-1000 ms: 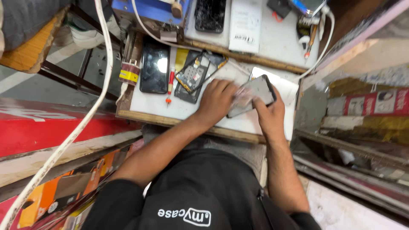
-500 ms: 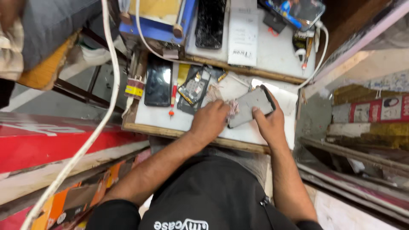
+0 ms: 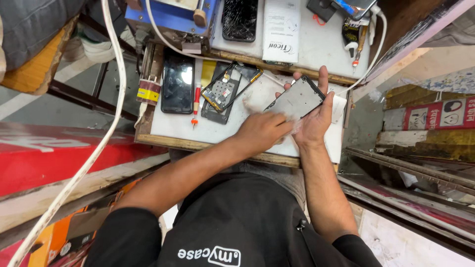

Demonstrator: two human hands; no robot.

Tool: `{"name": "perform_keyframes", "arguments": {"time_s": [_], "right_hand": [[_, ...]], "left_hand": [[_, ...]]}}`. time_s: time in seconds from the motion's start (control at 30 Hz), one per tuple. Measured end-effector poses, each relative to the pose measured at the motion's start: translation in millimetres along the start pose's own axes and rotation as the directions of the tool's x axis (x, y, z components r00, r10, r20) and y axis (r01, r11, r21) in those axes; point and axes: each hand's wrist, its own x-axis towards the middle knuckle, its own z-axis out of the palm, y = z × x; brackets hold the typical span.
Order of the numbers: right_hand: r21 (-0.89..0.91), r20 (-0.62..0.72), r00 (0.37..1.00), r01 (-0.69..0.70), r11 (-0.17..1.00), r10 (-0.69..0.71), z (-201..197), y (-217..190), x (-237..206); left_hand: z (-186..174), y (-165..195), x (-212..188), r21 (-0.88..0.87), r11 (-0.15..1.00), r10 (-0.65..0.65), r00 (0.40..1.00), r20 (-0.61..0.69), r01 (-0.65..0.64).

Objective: The person disassembles a smartphone, removes the screen and internal components, cleans the frame with a cloth, and reassembles the device by reconnecting cables and placing the screen back. The person also handles a second phone and its parts on the workbench.

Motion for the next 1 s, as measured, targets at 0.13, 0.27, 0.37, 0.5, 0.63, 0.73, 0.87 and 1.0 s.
{"name": "perform_keyframes", "arguments": {"time_s": [0.13,0.27,0.37,0.5,0.63,0.73,0.87,1.0], "right_hand": [[0.027,-0.009,1.000,-0.007,1.000,0.007,-8.8,-1.9,5.7],[0.020,-0.003,1.000,-0.018,1.000,0.018,-10.0,4.5,9.9],[0.027,0.016,0.999,0.044,0.999,-0.045,-9.9,-11.2,17.3],[0.012,-0.031,0.991,0.130,0.991,-0.130,-8.5,-35.5,27.1],[0.042,-0.074,0.983,0.174,0.984,-0.171,-1.7,-42.8,31.6],[0.008,-0.075,0.977,0.201,0.980,-0.200,6.3,-45.2,26.7],[-0.086,-0.046,0.954,0.293,0.952,-0.297,13.7,-48.8,25.8],[-0.155,0.009,0.927,0.372,0.915,-0.376,13.7,-56.1,25.4]], "left_hand": [[-7.4,-9.4,10.1,0.001,0.997,-0.081,0.992,-0.094,0.082],[12.3,-8.9,41.8,0.029,0.997,-0.061,0.981,-0.186,0.067],[16.6,-1.7,19.4,0.001,0.997,0.073,0.991,-0.110,-0.074],[-4.7,-15.3,-3.8,0.071,0.997,0.004,0.998,0.060,-0.008],[-25.6,-40.9,18.1,0.061,0.996,-0.059,0.985,-0.160,0.070],[-16.9,-28.2,32.7,0.115,0.992,-0.060,0.998,-0.011,0.061],[-12.6,-13.0,24.6,-0.157,0.983,-0.071,0.984,0.161,0.097],[-22.1,-31.7,24.0,-0.092,0.989,-0.127,0.989,-0.075,0.120]]}}
